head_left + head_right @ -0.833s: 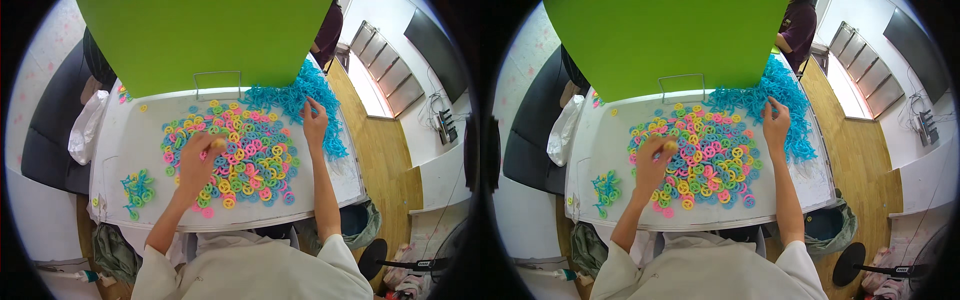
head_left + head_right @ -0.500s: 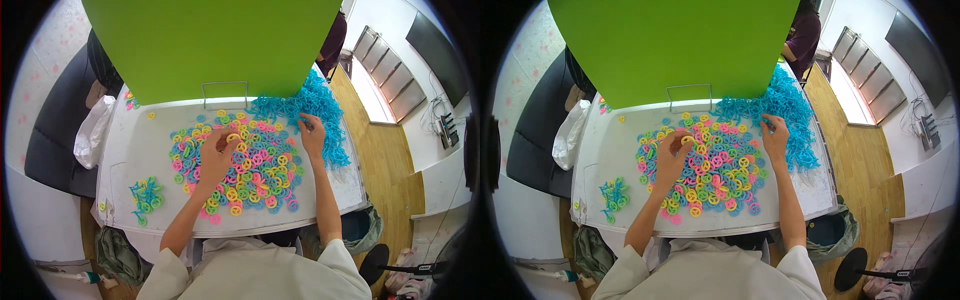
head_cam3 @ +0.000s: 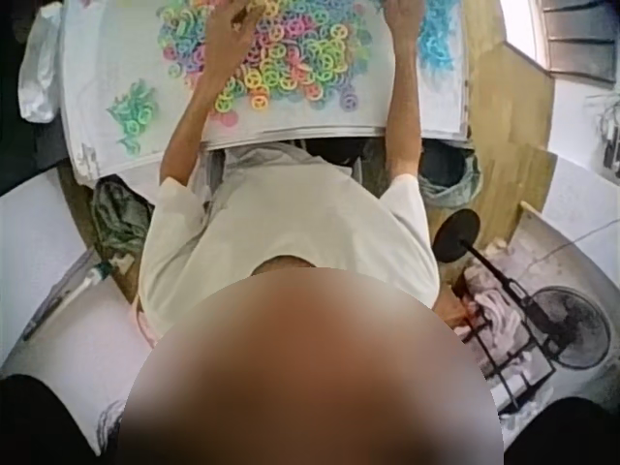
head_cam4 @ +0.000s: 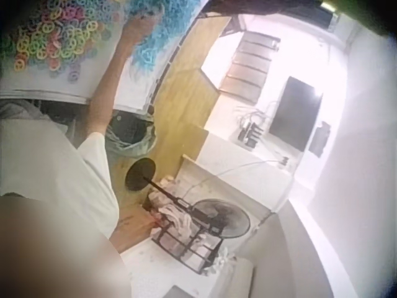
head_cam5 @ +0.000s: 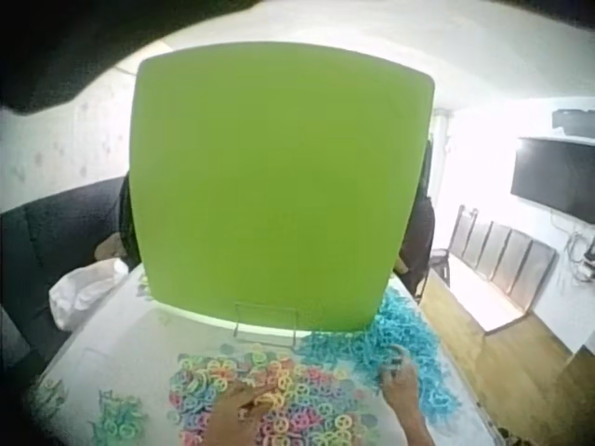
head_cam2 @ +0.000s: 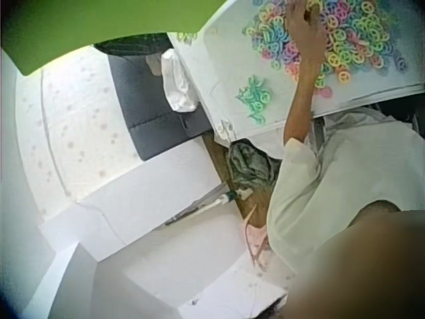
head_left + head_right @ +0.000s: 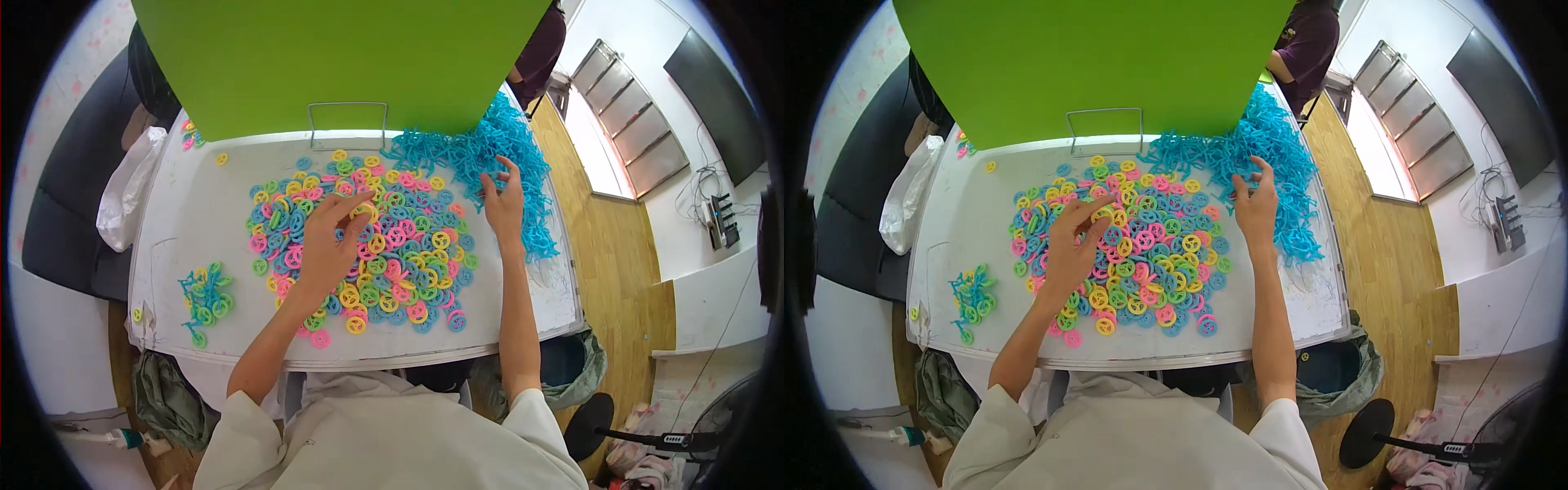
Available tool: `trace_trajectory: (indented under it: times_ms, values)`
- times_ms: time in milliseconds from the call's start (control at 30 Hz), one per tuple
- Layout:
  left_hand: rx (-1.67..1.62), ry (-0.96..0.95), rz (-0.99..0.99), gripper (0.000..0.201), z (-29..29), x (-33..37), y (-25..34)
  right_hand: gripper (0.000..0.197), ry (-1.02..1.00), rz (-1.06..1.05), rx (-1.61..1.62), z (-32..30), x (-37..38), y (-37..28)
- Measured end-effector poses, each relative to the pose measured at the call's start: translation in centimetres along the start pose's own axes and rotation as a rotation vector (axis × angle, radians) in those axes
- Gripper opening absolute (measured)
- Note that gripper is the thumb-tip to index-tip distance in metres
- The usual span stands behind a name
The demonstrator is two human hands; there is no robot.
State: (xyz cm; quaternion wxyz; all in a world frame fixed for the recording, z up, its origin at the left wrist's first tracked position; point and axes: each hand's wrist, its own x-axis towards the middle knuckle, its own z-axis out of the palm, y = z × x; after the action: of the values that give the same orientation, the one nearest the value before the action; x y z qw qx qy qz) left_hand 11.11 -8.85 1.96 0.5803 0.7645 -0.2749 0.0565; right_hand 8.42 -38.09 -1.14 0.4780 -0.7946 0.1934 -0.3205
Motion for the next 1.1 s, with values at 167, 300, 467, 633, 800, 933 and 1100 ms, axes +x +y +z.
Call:
trace_trajectory:
  times_ms: [167, 300, 467, 633, 800, 933, 1100]
  values:
    - [0.022, -0.027, 0.021, 0.028, 0.0, -0.1, 0.1, 0.035, -0.144, -0.112, -0.038, -0.5, 1.0, 2.9]
    - [-0.012, -0.015, 0.001, 0.025, -0.1, -0.2, 0.1, 0.034, -0.225, -0.012, -0.215, -0.8, 1.5, 3.5]
    - [0.003, -0.028, 0.024, 0.025, -0.3, -0.3, 0.1, 0.026, -0.084, 0.094, 0.192, 0.1, 0.8, 2.3]
    - [0.022, -0.051, 0.024, 0.024, -0.3, -0.4, -0.1, 0.024, -0.082, -0.07, -0.007, -0.2, 0.8, 2.1]
    - [0.015, -0.05, 0.015, 0.026, 0.0, -0.5, -0.2, 0.022, -0.152, -0.04, 0.064, -0.5, 1.2, 2.7]
    - [0.024, -0.058, 0.02, 0.026, 0.2, -0.6, 0.1, 0.018, -0.108, -0.081, 0.105, -0.7, 1.3, 2.4]
    - [-0.012, -0.05, -0.016, 0.029, 0.1, -0.6, -0.1, 0.017, 0.012, -0.038, 0.322, 0.0, 0.5, 0.2]
